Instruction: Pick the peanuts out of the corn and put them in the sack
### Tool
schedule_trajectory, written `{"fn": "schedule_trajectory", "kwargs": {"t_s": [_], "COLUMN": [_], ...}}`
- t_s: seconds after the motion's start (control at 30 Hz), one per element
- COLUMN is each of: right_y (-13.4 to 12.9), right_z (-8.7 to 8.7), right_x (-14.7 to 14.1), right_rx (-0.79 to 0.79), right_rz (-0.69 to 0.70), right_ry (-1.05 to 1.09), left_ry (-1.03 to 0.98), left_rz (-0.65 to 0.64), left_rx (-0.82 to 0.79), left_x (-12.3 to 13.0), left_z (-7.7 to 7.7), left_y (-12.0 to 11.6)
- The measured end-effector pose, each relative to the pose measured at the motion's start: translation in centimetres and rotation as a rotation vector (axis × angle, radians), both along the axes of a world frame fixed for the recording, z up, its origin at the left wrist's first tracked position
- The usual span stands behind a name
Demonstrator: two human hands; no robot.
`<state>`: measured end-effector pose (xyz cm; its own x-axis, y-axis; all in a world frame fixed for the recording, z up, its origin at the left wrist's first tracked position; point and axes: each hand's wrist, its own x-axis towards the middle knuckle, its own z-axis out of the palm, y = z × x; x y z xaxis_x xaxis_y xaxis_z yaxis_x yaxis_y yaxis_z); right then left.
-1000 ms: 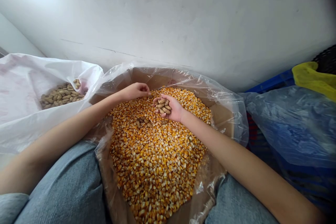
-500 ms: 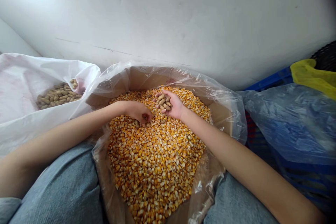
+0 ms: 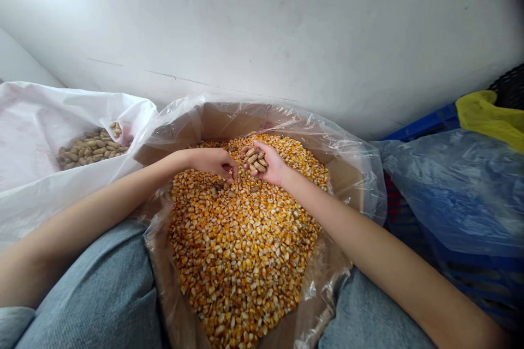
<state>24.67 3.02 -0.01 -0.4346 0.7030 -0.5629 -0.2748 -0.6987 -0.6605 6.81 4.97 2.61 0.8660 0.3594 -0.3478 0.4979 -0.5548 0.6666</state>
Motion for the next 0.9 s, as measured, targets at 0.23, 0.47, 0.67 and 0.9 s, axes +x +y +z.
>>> {"fn": "schedule_trajectory", "kwargs": {"t_s": [0.23,0.47,0.67,0.9], "right_y": [-0.1,0.0,-0.2,-0.8], "right_z": [-0.2,-0.2,-0.5,-0.5], "right_x": [0.1,0.0,-0.6,-1.1], "right_rx": [0.005,-0.004,-0.096,-0.109], "right_rz": [0.006,-0.005,-0.018,0.125], "right_ry": [0.014,0.004,-0.052,-0.006], "left_ry": [0.067,0.017,-0.335,-0.444], "left_rz": [-0.116,-0.046,0.279,0.294], "left_rx": [0.002,-0.014,-0.007,0.085], "left_x": [0.0,0.1,0.0,1.0], "left_z": [-2.2,-0.3,1.6,0.1], "left_y": [-0.1,-0.2,-0.1,-0.7]}}
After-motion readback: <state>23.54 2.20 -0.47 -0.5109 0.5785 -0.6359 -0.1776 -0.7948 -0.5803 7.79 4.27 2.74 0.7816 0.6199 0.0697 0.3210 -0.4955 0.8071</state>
